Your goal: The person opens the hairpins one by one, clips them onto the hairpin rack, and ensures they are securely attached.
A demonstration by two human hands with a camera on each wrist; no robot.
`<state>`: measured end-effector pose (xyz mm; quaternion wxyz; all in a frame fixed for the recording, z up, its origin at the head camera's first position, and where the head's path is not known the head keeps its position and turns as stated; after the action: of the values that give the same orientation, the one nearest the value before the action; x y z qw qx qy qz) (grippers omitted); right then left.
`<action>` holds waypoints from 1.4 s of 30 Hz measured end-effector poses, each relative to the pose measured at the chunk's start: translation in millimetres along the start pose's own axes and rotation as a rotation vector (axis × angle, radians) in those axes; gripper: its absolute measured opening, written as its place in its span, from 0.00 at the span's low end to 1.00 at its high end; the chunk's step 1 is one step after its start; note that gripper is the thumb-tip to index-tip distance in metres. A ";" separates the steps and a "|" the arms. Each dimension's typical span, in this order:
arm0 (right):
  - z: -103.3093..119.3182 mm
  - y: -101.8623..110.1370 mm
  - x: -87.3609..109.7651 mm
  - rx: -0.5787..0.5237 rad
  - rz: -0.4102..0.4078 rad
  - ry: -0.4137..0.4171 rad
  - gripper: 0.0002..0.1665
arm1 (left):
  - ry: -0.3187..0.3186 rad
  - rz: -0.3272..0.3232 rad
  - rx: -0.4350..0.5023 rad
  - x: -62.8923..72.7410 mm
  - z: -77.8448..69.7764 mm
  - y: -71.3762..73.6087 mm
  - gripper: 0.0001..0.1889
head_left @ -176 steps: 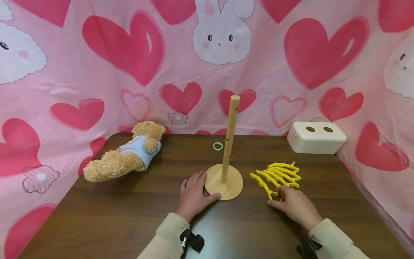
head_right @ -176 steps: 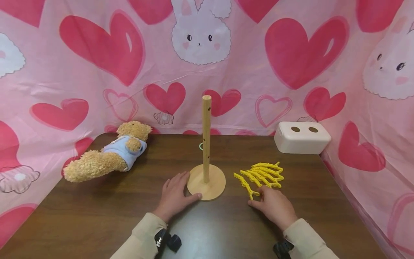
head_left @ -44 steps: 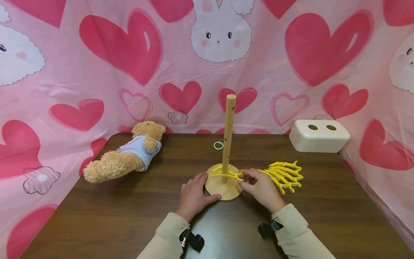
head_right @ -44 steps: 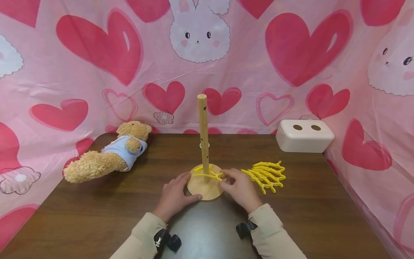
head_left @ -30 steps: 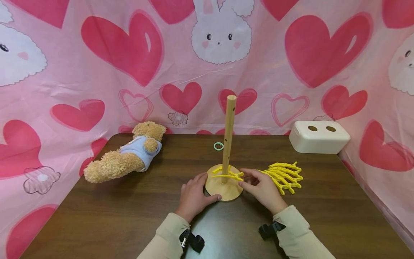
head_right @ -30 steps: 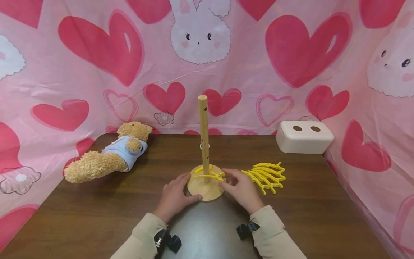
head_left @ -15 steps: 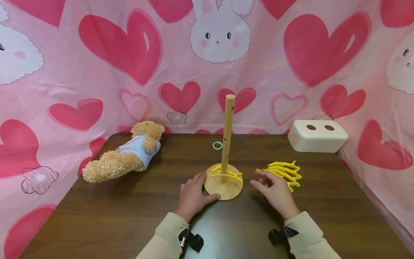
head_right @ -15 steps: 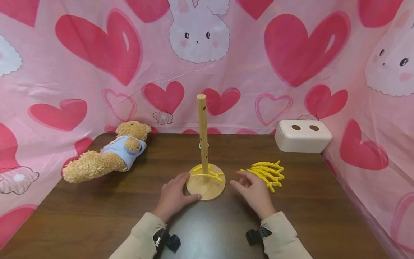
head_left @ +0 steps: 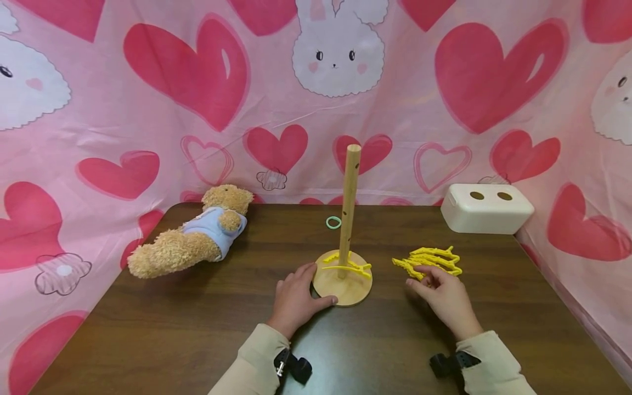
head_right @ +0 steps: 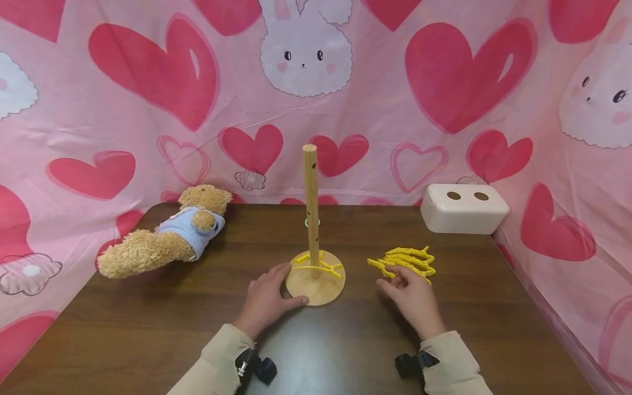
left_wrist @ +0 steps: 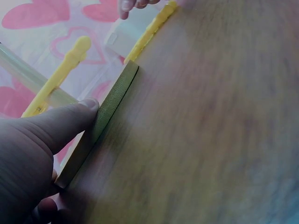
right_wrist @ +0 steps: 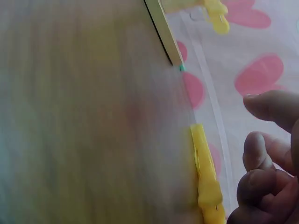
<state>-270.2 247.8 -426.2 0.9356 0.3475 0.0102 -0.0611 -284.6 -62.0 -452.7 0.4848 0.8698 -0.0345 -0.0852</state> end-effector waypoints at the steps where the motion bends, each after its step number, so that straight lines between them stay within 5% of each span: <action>1: -2.9 1.7 -0.7 0.013 0.004 -0.005 0.30 | 0.002 0.000 0.003 0.1 0.3 -0.3 0.50; 8: -19.5 3.5 -4.7 0.087 0.050 -0.051 0.33 | 0.014 0.008 0.012 0.5 1.8 -1.3 0.50; 19: -22.4 -13.6 -3.2 0.037 0.125 -0.085 0.35 | 0.004 0.007 0.008 0.3 1.1 -1.2 0.50; 27: -21.7 -0.3 -4.8 0.029 0.051 -0.084 0.30 | 0.001 0.000 0.012 0.2 0.3 0.1 0.50; 34: -36.6 -9.0 -3.2 0.027 0.181 -0.163 0.39 | 0.001 0.002 0.007 0.1 1.5 -0.5 0.50; 42: -43.8 -9.7 -2.5 0.073 0.203 -0.200 0.42 | -0.004 0.006 0.015 0.3 0.2 0.4 0.49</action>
<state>-272.8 269.3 -465.6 0.9201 0.3726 -0.1208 -0.0008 -284.3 -62.4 -452.6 0.4784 0.8732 -0.0387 -0.0849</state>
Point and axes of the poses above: each hand's wrist, its own x-axis away from the middle knuckle, its own y-axis out of the back of the hand, z = x × y, the point moved 10 cm from there along -x, towards the middle knuckle, and after that the axes turned 1 degree about -z, right-handed, at the moved point
